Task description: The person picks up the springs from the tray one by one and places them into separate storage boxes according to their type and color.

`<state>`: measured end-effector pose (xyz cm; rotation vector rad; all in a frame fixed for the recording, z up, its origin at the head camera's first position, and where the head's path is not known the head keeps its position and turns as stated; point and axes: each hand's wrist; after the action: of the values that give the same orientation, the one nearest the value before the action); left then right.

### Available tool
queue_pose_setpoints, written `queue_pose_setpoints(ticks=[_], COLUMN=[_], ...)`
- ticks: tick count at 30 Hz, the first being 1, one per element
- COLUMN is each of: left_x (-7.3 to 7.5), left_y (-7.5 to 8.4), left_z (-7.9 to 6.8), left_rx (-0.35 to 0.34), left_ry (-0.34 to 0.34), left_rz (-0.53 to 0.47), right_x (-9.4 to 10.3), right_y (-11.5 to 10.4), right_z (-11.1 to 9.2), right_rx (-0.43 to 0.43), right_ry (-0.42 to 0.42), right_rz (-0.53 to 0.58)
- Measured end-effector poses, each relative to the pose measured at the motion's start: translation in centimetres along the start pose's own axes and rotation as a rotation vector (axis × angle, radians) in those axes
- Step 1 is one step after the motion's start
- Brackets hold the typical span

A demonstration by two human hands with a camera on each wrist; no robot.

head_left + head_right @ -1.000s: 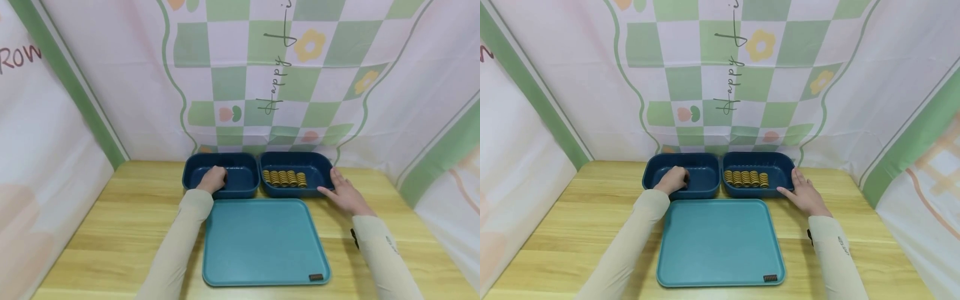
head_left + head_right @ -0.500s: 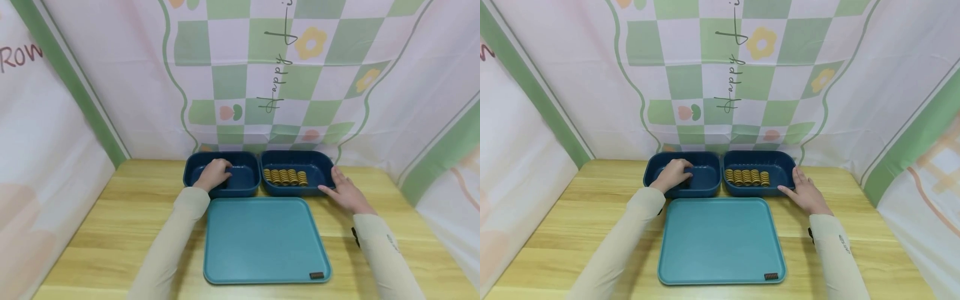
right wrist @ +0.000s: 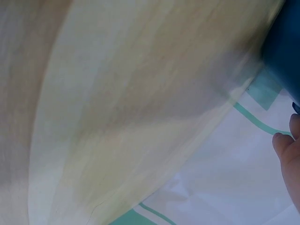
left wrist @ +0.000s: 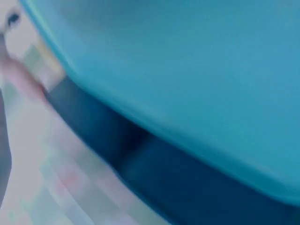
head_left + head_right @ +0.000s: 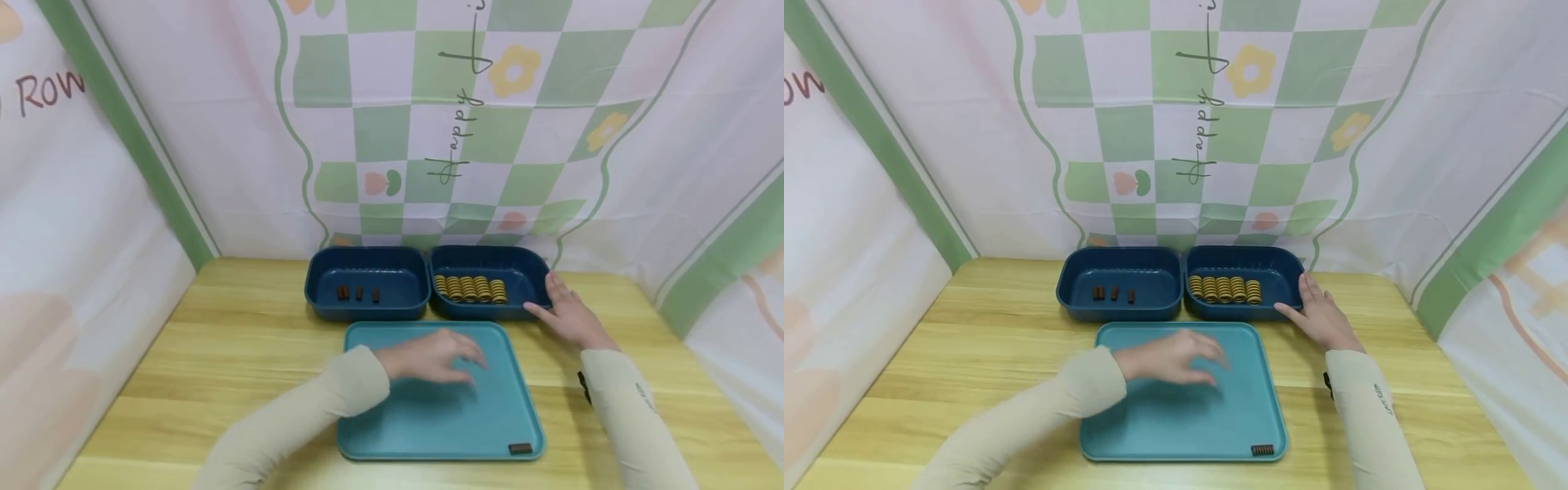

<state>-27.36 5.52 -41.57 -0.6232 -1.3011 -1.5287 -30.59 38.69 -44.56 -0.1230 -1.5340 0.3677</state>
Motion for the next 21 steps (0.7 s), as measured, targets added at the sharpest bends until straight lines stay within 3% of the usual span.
queue_pose_setpoints(ticks=[3, 7, 21], left_x=[-2.2, -4.2, -7.6], left_y=[1.8, 3.2, 4.4], left_z=[1.0, 2.1, 5.0], left_rx=[-0.064, -0.079, -0.058], left_ry=[-0.145, -0.301, -0.482], left_rz=[-0.022, -0.025, 0.011], right_x=[-0.1, -0.2, -0.2], right_y=[0.0, 0.1, 0.1], right_z=[0.0, 0.0, -0.1], right_rx=[-0.001, -0.004, 0.005], right_ry=[0.004, 0.007, 0.012], right_rz=[-0.004, 0.005, 0.010])
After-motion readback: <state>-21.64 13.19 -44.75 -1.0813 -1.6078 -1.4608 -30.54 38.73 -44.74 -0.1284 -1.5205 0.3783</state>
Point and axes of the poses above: each hand's wrist, its own z-axis towards the middle knuckle, its own x-axis out of the back of the hand, y = z × x, and after that the axes turned 3 degrees about y, right-handed
